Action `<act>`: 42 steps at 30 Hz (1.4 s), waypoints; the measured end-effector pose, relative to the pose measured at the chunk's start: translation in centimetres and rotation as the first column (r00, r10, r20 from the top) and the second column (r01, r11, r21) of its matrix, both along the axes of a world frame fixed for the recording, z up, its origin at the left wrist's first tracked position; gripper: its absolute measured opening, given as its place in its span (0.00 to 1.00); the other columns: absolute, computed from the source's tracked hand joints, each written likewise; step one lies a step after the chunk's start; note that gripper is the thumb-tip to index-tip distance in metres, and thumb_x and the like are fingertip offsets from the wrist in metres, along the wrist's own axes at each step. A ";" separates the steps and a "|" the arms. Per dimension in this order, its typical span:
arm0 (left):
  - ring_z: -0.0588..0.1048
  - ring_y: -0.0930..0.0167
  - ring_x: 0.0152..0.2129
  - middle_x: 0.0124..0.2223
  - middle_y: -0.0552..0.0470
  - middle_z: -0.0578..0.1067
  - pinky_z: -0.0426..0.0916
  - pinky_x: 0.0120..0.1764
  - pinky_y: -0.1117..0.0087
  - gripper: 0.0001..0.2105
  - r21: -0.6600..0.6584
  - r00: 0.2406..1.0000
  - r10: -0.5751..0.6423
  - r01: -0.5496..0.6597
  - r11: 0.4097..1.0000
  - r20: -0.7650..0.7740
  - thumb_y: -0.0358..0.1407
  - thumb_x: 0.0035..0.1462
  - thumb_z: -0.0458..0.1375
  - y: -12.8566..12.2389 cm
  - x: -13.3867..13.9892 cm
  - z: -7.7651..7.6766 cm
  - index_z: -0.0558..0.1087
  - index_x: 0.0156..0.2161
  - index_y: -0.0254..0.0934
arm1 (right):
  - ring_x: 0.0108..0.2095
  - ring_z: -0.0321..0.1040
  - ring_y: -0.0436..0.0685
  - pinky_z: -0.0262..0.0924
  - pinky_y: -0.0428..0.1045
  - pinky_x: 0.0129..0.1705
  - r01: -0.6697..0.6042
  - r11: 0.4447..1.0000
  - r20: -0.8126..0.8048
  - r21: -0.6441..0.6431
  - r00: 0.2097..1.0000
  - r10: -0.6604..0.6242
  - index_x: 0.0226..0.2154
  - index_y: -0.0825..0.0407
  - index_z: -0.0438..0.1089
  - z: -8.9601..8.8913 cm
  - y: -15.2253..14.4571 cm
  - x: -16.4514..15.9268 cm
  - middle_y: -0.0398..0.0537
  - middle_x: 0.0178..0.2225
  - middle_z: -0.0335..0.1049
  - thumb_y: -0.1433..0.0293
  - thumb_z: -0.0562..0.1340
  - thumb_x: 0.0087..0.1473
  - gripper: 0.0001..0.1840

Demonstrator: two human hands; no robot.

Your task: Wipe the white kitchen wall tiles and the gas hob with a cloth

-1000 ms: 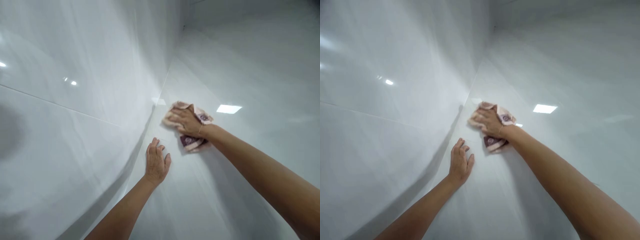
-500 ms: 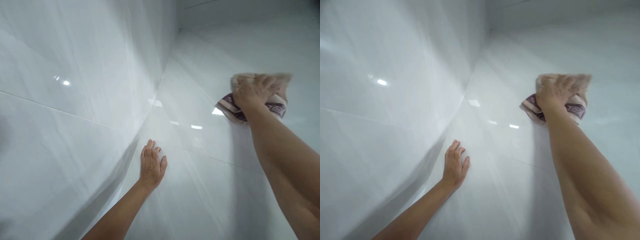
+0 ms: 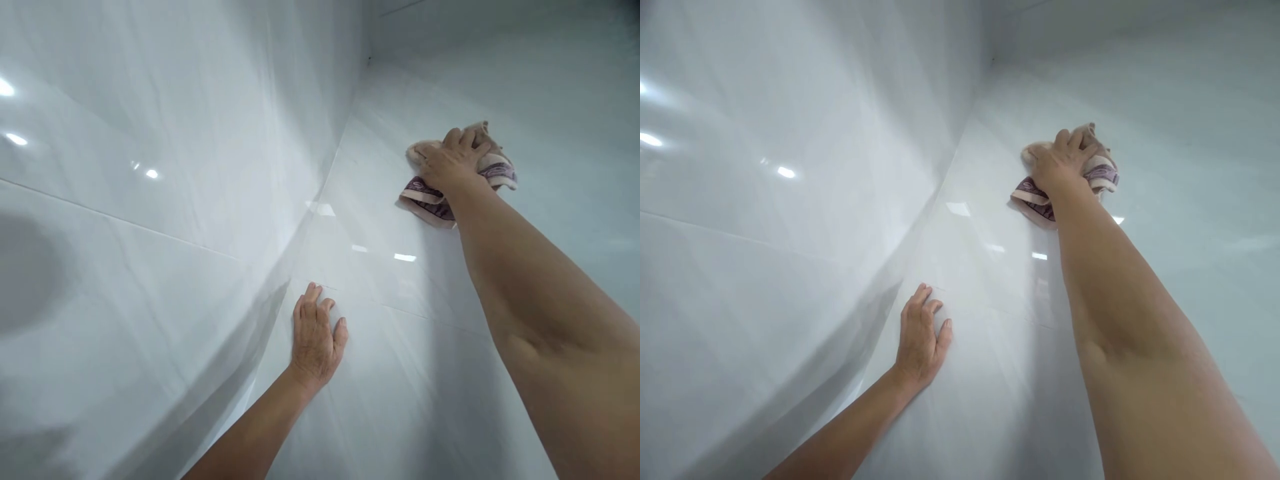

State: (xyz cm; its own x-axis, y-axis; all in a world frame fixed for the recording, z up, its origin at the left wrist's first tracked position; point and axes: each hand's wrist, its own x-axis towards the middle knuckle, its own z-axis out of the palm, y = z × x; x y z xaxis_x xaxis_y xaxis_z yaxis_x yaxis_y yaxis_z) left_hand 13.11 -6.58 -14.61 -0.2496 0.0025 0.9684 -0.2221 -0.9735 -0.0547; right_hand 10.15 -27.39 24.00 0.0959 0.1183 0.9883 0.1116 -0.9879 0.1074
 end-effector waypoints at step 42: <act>0.60 0.50 0.70 0.63 0.35 0.66 0.67 0.63 0.38 0.14 -0.016 0.999 -0.026 0.025 1.000 -0.028 0.32 0.67 0.54 -0.3 0.0 -0.1 0.61 0.56 0.39 | 0.62 0.43 0.75 0.35 0.77 0.60 -0.094 0.994 0.072 0.052 0.993 0.090 0.56 0.36 0.74 -1.1 -0.2 0.2 0.58 0.61 0.50 0.63 0.49 0.72 0.22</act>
State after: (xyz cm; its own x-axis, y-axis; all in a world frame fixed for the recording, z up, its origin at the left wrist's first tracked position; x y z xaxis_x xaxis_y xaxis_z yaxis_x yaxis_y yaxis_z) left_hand 13.07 -6.85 -14.71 -0.2221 0.0232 0.9747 -0.2480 -0.9682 -0.0335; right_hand 10.31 -27.55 22.89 0.0181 0.0684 0.9975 0.1965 -0.9785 0.0635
